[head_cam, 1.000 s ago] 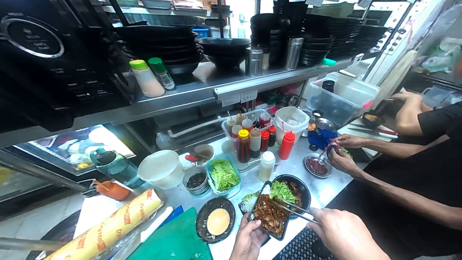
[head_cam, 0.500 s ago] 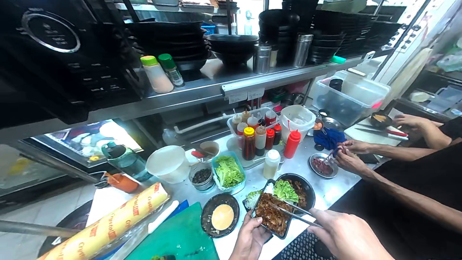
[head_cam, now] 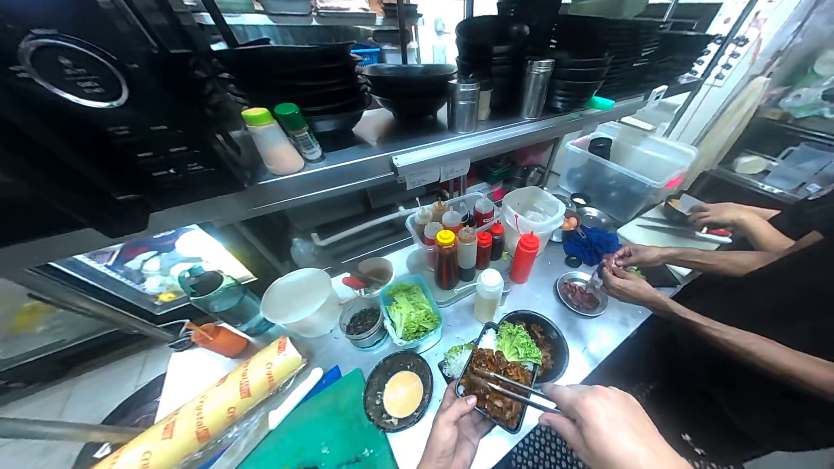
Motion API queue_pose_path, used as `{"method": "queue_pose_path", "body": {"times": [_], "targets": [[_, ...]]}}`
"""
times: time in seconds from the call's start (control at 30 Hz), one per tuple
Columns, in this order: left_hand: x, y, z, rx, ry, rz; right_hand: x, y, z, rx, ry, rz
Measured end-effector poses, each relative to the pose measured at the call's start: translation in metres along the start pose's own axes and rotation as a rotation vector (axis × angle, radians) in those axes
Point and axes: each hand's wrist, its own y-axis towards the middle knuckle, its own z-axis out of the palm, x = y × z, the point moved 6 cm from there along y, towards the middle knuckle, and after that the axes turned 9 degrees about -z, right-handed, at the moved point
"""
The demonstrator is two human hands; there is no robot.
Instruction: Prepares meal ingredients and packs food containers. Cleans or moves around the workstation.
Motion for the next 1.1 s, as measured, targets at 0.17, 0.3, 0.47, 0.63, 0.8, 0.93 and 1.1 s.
{"method": "queue_pose_path", "body": {"times": [0.17,0.3,0.47,0.63,0.8,0.93,1.1], "targets": [[0.002,0.0,0.0,0.009,0.008,0.01,0.001,0.0,0.009,0.09,0.062,-0.021],[0.002,0.0,-0.003,0.019,0.0,0.007,-0.003,-0.001,0.004,0.048,0.06,0.002],[0.003,-0.001,-0.002,0.017,-0.015,0.001,-0.004,-0.003,0.004,0.02,0.065,0.017],[0.003,-0.001,-0.001,0.024,-0.021,0.004,-0.017,-0.001,-0.002,-0.073,-0.091,0.15],[0.004,0.0,-0.004,0.009,-0.013,0.003,-0.016,-0.004,-0.005,-0.127,-0.136,0.15],[0.007,0.001,-0.005,0.004,-0.013,-0.002,-0.015,-0.002,0.008,-0.093,-0.14,0.151],[0.004,-0.002,-0.004,-0.038,0.02,0.009,-0.027,-0.015,-0.015,-0.211,-0.027,0.175]]}}
